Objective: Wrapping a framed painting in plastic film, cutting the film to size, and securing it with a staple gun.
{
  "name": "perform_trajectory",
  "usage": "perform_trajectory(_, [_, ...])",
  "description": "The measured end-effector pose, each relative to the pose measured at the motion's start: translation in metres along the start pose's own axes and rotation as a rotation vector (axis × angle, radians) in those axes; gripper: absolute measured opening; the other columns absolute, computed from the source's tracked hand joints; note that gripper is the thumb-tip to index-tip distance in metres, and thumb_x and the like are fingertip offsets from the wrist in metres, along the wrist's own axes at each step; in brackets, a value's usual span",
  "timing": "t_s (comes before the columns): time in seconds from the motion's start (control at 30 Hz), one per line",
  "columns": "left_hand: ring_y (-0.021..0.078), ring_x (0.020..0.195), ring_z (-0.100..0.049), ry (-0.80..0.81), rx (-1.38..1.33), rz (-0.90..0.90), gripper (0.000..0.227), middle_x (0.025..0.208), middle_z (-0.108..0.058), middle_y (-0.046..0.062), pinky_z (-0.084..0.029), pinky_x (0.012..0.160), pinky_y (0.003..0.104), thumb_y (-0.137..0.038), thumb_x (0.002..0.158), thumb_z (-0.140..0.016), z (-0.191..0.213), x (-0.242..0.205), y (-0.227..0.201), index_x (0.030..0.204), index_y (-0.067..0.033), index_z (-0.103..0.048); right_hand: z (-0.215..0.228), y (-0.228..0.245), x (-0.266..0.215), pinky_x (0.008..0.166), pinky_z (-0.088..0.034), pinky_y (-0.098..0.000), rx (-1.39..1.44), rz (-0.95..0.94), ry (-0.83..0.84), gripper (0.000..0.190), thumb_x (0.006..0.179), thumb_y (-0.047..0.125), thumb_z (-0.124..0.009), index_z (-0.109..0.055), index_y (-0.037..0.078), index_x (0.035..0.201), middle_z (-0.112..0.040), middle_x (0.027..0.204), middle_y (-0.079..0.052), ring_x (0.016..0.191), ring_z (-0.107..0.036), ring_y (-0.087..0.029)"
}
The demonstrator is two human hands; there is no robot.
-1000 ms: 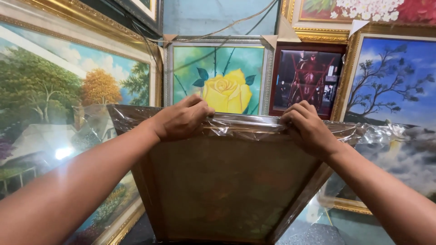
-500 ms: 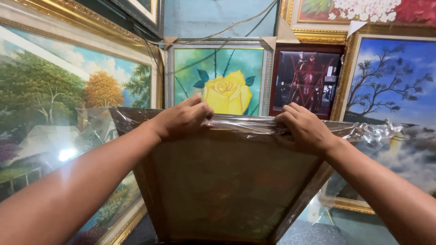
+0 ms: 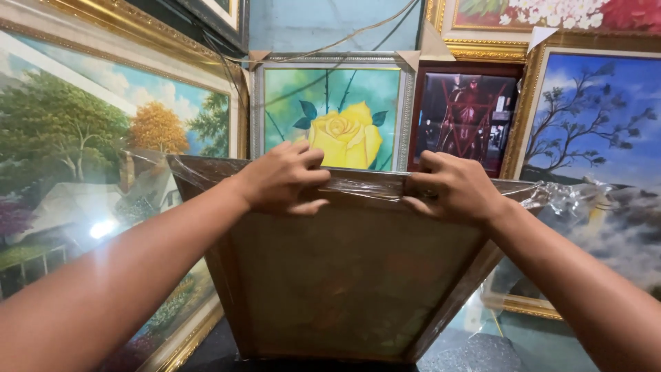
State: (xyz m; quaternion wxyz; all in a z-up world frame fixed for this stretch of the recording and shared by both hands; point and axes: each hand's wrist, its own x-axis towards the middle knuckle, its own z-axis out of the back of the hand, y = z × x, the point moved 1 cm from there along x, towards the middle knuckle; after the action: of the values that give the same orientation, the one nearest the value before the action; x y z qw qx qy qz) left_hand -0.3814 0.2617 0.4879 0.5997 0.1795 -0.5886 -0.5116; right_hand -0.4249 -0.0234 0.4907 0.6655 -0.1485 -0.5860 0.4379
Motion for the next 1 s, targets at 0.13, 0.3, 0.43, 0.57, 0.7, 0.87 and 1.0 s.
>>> perform_trajectory(0.13, [0.026,0.063,-0.047,-0.033,-0.181,0.271,0.034,0.069,-0.038,0.003,-0.043,0.054,0.036,-0.042,0.074,-0.061,-0.017,0.004,0.002,0.064,-0.0128,-0.046,-0.004,-0.001,0.016,0.055,-0.037,-0.0341,-0.09,-0.033,0.052,0.023,0.068,0.041,-0.067,-0.055,0.022,0.063,-0.042,0.069,0.003,0.062,-0.046,-0.021])
perform_trajectory(0.3, [0.0232,0.071,-0.048,-0.08,-0.338,0.42,0.042,0.072,-0.035,0.0,-0.044,0.057,0.034,-0.035,0.062,-0.075,-0.016,0.003,0.01,0.063,-0.0125,-0.04,-0.004,-0.001,0.016,0.075,-0.038,-0.0406,-0.085,-0.136,0.106,0.04,0.064,0.046,-0.071,-0.05,0.019,0.084,-0.05,0.111,-0.001,0.105,-0.042,-0.025])
perform_trajectory(0.43, [0.0296,0.093,-0.052,0.27,-0.216,0.416,0.053,0.095,-0.047,0.008,-0.05,0.07,0.044,-0.051,0.072,-0.058,0.005,0.006,0.01,0.104,-0.0129,-0.039,0.01,0.01,0.022,0.064,-0.05,-0.0498,0.026,-0.254,0.457,0.07,0.069,0.039,-0.065,-0.033,0.018,0.128,-0.057,0.107,-0.007,0.08,-0.062,-0.032])
perform_trajectory(0.57, [0.0326,0.091,-0.058,0.556,-0.124,0.42,0.072,0.106,-0.052,0.004,-0.05,0.075,0.049,-0.065,0.071,-0.051,0.006,0.005,0.009,0.122,-0.0186,-0.028,0.006,0.009,0.021,0.064,-0.053,-0.0452,-0.068,-0.26,0.52,0.064,0.075,0.038,-0.058,-0.03,0.025,0.131,-0.058,0.106,0.002,0.084,-0.064,-0.027])
perform_trajectory(0.7, [0.0295,0.089,-0.059,0.492,-0.108,0.379,0.069,0.102,-0.055,0.003,-0.052,0.073,0.047,-0.064,0.073,-0.048,-0.003,0.0,0.013,0.123,-0.0177,-0.031,-0.01,-0.002,0.008,0.063,-0.053,-0.0419,-0.052,-0.16,0.344,0.047,0.085,0.032,-0.044,-0.036,0.018,0.13,-0.057,0.112,-0.001,0.088,-0.062,-0.026])
perform_trajectory(0.87, [0.0257,0.086,-0.062,0.227,-0.072,0.212,0.052,0.1,-0.058,0.004,-0.055,0.064,0.039,-0.05,0.084,-0.042,-0.009,-0.008,0.014,0.123,-0.0165,-0.038,-0.026,-0.008,-0.002,0.069,-0.052,-0.0342,-0.07,0.044,0.032,0.041,0.088,0.021,-0.047,-0.046,0.01,0.128,-0.059,0.113,-0.007,0.094,-0.061,-0.024])
perform_trajectory(1.0, [0.0208,0.086,-0.062,0.043,0.076,0.112,0.037,0.103,-0.059,0.002,-0.055,0.06,0.031,-0.036,0.091,-0.041,-0.019,-0.017,0.013,0.123,-0.0171,-0.041,-0.021,0.0,0.002,0.073,-0.052,-0.0333,-0.074,0.084,-0.038,0.037,0.088,0.019,-0.05,-0.052,0.009,0.123,-0.062,0.108,-0.009,0.096,-0.061,-0.023])
